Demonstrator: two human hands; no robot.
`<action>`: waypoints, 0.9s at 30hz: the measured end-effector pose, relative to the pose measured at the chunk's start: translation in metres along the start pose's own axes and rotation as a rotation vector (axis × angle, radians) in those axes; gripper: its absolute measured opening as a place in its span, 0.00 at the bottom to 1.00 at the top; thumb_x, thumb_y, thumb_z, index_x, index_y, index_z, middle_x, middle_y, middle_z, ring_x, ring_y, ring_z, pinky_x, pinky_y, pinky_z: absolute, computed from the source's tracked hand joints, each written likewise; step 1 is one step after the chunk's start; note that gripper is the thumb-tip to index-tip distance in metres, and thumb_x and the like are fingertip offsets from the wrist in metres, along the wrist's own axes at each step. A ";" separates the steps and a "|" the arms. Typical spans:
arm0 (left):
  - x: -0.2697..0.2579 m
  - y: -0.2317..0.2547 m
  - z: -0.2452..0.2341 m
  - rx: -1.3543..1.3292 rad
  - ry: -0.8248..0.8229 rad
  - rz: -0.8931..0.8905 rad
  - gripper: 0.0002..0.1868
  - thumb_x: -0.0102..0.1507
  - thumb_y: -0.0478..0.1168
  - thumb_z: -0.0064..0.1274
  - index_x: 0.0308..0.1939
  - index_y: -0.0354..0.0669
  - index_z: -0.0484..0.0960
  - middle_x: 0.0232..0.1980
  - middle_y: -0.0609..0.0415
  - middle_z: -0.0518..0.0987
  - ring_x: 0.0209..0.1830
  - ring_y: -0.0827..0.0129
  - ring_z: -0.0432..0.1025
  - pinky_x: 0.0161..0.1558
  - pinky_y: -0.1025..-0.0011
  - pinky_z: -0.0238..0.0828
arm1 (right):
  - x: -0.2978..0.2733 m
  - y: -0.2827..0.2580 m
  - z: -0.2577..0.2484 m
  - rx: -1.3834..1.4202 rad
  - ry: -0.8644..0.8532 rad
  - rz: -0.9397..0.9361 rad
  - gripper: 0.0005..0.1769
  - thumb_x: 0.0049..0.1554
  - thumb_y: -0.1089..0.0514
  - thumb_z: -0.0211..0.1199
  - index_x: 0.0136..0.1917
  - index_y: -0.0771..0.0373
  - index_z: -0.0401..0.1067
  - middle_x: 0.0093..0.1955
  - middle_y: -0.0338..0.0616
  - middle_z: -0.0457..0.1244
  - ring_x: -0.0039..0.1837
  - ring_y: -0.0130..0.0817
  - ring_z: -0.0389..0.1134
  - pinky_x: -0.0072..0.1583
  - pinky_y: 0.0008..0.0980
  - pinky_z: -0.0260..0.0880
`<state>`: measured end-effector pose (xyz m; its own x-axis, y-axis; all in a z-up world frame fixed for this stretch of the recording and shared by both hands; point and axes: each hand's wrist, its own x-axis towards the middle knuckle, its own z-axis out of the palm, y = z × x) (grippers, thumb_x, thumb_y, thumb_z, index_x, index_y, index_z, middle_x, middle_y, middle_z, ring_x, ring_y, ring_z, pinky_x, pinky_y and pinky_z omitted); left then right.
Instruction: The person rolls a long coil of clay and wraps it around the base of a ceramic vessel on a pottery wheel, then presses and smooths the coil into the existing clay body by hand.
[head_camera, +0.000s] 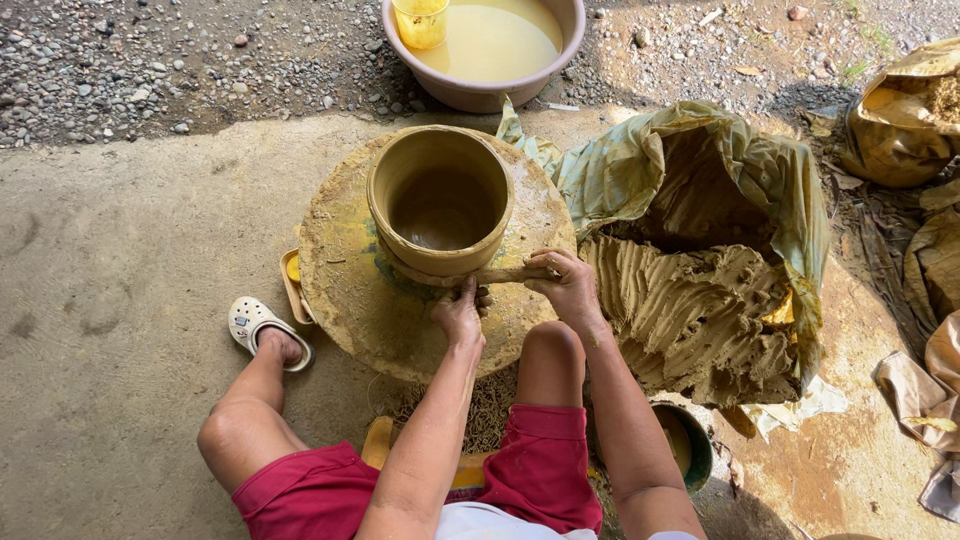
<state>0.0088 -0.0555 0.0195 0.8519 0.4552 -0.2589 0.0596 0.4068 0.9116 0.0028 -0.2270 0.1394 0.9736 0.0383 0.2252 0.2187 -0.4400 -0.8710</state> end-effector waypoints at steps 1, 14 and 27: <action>-0.001 -0.001 0.003 -0.004 0.018 0.006 0.13 0.58 0.46 0.68 0.31 0.40 0.84 0.31 0.51 0.85 0.28 0.72 0.78 0.37 0.74 0.79 | 0.000 0.001 -0.001 -0.029 -0.001 -0.008 0.18 0.47 0.68 0.75 0.53 0.63 0.79 0.59 0.41 0.69 0.57 0.29 0.74 0.58 0.27 0.80; -0.013 -0.051 -0.106 0.811 -0.278 1.099 0.21 0.78 0.55 0.39 0.57 0.40 0.73 0.50 0.48 0.77 0.48 0.61 0.75 0.48 0.64 0.80 | -0.001 -0.003 0.000 0.080 -0.048 0.063 0.20 0.48 0.70 0.71 0.56 0.65 0.76 0.64 0.42 0.66 0.58 0.31 0.74 0.57 0.29 0.76; 0.004 0.008 -0.080 0.240 -0.336 0.099 0.25 0.67 0.59 0.53 0.36 0.38 0.83 0.33 0.50 0.83 0.26 0.72 0.74 0.30 0.73 0.75 | -0.014 -0.012 0.019 -0.206 -0.096 -0.040 0.13 0.53 0.65 0.72 0.52 0.63 0.78 0.51 0.43 0.74 0.51 0.28 0.77 0.53 0.26 0.81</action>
<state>-0.0290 0.0132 0.0004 0.9794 0.1832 -0.0845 0.0549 0.1607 0.9855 -0.0123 -0.2050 0.1388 0.9684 0.1403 0.2061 0.2485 -0.6102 -0.7523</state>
